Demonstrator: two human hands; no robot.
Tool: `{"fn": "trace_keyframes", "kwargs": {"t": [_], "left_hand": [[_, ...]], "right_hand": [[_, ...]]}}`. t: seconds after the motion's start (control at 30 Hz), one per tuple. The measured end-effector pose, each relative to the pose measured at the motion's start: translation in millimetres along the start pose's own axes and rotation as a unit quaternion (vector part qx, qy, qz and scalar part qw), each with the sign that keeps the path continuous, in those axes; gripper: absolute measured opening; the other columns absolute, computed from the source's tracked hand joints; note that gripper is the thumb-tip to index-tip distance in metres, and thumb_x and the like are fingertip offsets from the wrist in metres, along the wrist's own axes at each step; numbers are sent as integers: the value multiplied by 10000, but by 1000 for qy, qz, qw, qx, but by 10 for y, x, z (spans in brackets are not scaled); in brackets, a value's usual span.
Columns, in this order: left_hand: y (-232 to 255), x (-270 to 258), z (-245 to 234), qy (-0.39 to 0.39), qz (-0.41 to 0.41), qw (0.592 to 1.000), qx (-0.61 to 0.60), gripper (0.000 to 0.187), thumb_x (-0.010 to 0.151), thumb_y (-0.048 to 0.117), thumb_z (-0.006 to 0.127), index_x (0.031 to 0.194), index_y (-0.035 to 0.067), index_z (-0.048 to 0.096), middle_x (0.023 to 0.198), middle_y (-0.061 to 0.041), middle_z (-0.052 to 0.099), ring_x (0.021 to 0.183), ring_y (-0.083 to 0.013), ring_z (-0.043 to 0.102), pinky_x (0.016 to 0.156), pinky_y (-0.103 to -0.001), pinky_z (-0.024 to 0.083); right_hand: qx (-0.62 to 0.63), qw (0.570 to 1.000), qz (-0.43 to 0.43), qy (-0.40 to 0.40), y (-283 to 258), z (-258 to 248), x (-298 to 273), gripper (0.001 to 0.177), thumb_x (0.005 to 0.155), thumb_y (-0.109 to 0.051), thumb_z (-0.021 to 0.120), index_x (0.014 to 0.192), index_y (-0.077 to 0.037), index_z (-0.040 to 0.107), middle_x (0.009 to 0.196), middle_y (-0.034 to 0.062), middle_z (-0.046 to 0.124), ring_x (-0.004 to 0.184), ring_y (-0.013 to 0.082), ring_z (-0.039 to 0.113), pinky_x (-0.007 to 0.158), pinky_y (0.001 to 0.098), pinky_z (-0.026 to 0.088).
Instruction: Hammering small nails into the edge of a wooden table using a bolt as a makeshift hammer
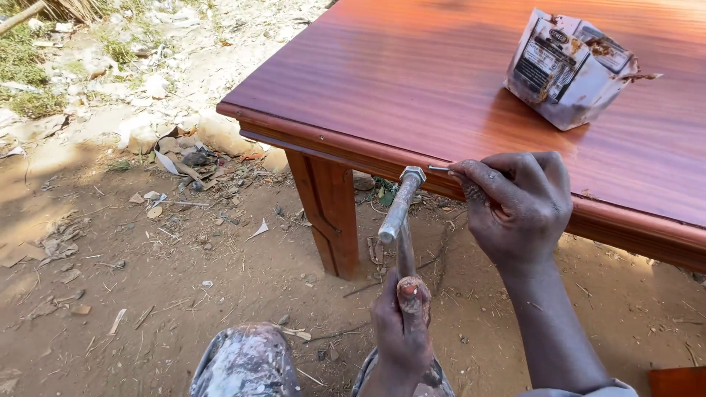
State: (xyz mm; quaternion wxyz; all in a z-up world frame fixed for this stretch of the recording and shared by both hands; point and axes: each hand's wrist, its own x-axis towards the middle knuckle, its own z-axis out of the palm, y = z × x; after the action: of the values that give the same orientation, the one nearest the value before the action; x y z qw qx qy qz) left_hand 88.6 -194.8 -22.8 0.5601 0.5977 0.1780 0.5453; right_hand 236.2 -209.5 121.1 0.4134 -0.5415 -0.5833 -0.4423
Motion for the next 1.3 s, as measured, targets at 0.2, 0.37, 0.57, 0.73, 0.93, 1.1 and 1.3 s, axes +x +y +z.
{"fn": "trace_keyframes", "kwargs": {"t": [0.2, 0.37, 0.57, 0.73, 0.93, 1.1, 1.3], "left_hand": [[35, 105, 73, -2, -37, 996, 78, 480, 1054, 490, 329, 870, 111, 559, 604, 17, 515, 374, -73, 391, 267, -291, 337], [64, 85, 90, 35, 48, 996, 65, 410, 1087, 467, 340, 1239, 112, 477, 670, 24, 510, 481, -85, 456, 376, -293, 391], [-67, 61, 140, 20, 1, 999, 43, 564, 1036, 583, 315, 974, 105, 608, 672, 5, 530, 464, -90, 391, 356, -316, 316], [90, 44, 141, 56, 172, 980, -79, 571, 1132, 346, 424, 1595, 30, 319, 825, -29, 516, 651, -100, 405, 551, -294, 371], [-71, -53, 187, 147, 139, 960, -195, 538, 1041, 529, 523, 827, 36, 546, 609, -80, 456, 491, -123, 349, 381, -269, 225], [-187, -42, 122, 87, 155, 984, 28, 648, 1127, 572, 263, 1572, 117, 385, 730, -6, 541, 577, -88, 500, 422, -275, 432], [-141, 76, 192, 58, 24, 996, 63, 580, 1036, 579, 311, 879, 105, 607, 648, 13, 567, 476, -102, 474, 353, -307, 386]], "right_hand": [[-5, 1000, -11, 7, -2, 13, -6, 162, 1010, 19, 836, 1108, -110, 829, 981, 66, 669, 845, 301, 512, 792, 430, 442], [-12, 1000, -21, 9, 10, 17, 5, 197, 980, 56, 804, 1081, -110, 835, 974, 67, 670, 834, 302, 515, 785, 431, 442], [-19, 999, -25, 10, 16, 26, -33, 197, 972, 56, 801, 1084, -101, 838, 965, 72, 660, 838, 313, 511, 792, 456, 427], [-21, 1000, -14, 13, 0, 40, -51, 217, 962, 75, 805, 1074, -106, 847, 961, 66, 655, 852, 310, 504, 808, 455, 417], [-22, 999, -25, 15, 16, 32, -28, 174, 1004, 60, 814, 1055, -102, 853, 949, 59, 658, 824, 301, 498, 782, 437, 424], [-33, 999, -23, 17, 27, 46, -47, 232, 970, 70, 826, 1082, -132, 852, 967, 45, 650, 843, 298, 498, 799, 444, 420], [-49, 998, -22, 12, 29, 50, -56, 227, 960, 40, 817, 1089, -144, 848, 965, 39, 642, 844, 299, 496, 789, 448, 421]]}}
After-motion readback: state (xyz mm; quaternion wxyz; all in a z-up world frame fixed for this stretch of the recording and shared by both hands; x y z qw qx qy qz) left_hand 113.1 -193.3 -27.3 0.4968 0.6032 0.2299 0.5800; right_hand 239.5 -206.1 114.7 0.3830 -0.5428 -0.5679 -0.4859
